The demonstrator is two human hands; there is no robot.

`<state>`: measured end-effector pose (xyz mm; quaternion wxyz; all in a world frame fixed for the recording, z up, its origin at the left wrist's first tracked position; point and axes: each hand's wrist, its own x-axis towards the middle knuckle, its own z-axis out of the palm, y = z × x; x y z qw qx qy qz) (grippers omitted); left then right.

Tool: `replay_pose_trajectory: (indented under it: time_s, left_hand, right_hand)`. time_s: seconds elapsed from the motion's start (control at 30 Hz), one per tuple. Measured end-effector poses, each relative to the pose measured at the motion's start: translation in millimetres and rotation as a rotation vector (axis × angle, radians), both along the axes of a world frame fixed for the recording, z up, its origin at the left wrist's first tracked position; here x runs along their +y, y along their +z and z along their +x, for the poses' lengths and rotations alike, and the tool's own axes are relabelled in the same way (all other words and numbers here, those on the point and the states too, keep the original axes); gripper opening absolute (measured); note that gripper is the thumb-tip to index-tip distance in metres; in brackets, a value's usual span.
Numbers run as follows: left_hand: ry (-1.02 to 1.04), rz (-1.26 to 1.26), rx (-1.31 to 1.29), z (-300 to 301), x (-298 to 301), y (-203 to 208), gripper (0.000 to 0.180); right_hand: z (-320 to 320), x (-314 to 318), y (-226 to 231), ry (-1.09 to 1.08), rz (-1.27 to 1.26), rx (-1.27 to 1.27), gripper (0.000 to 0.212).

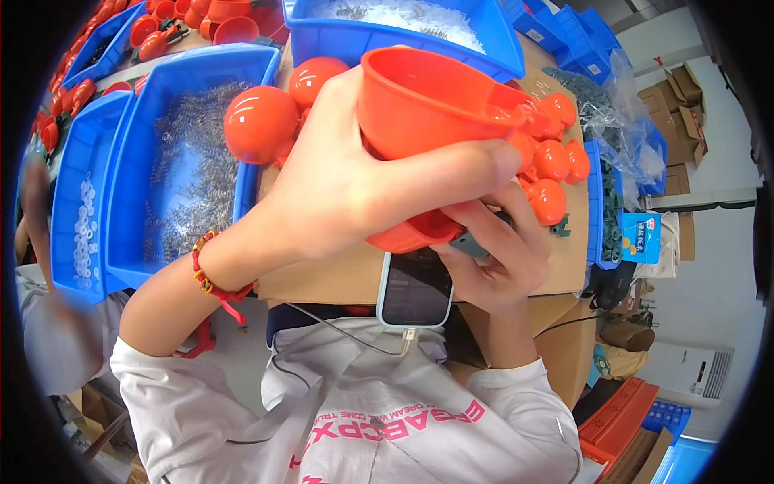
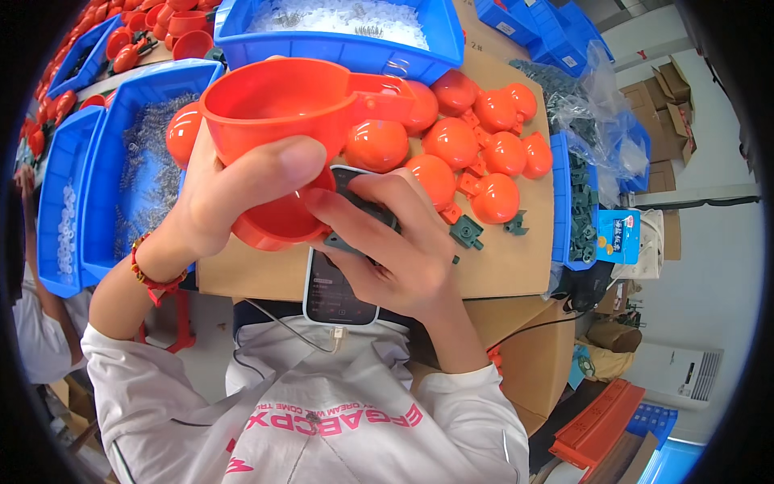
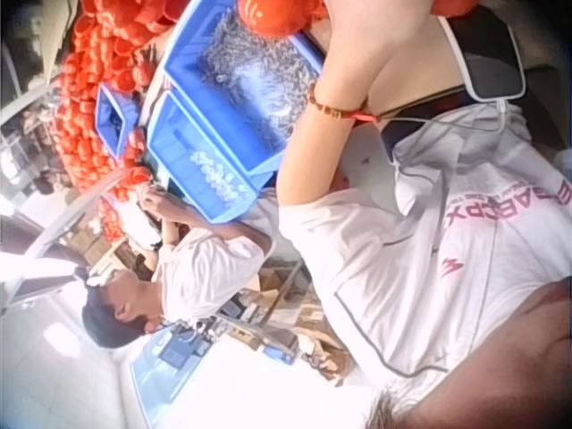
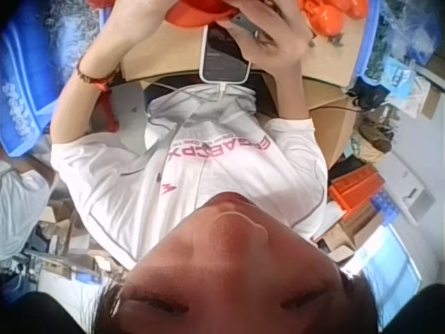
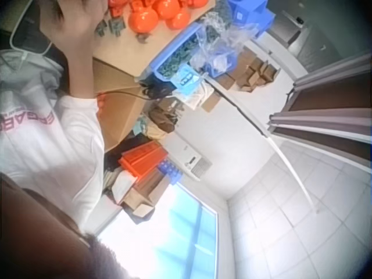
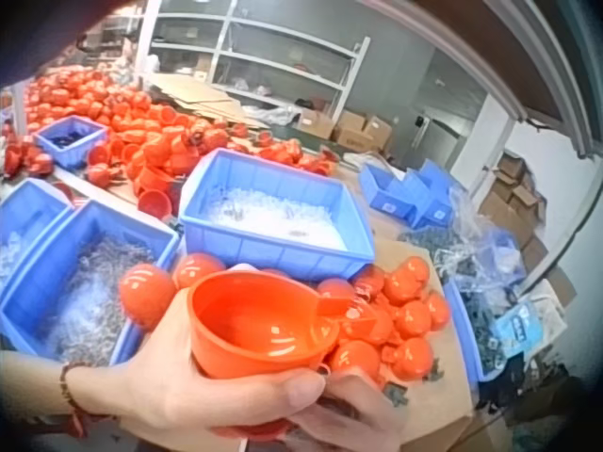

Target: Assembling red plastic poultry drinking bowls by connecting bowl components, green plastic pieces, and metal springs.

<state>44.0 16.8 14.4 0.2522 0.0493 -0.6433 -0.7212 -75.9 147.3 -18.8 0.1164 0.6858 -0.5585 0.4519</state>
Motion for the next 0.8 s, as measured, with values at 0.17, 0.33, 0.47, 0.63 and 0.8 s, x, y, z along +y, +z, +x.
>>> replay_pose_trajectory:
  time_s: [0.17, 0.33, 0.47, 0.63, 0.8]
  left_hand:
    - [0.019, 0.035, -0.061, 2, 0, 2, 0.043]
    - [0.007, -0.008, -0.143, -3, 2, -1, 0.054]
    - [-0.005, -0.079, -0.211, 0, -4, -3, 0.071]
    - [-0.068, -0.123, -0.286, -5, -3, -3, 0.08]
    - [-0.079, -0.147, -0.28, -7, 0, -6, 0.079]
  right_hand:
    - [2, 2, -2, -0.054, 0.088, 0.093, 0.048]
    - [5, 13, -1, -0.113, 0.21, 0.093, 0.05]
    - [-4, 31, 13, -0.192, 0.229, 0.038, 0.05]
    - [-48, 97, 10, -0.539, 0.361, -0.012, 0.033]
    - [-56, 104, -6, -0.593, 0.638, -0.116, 0.027]
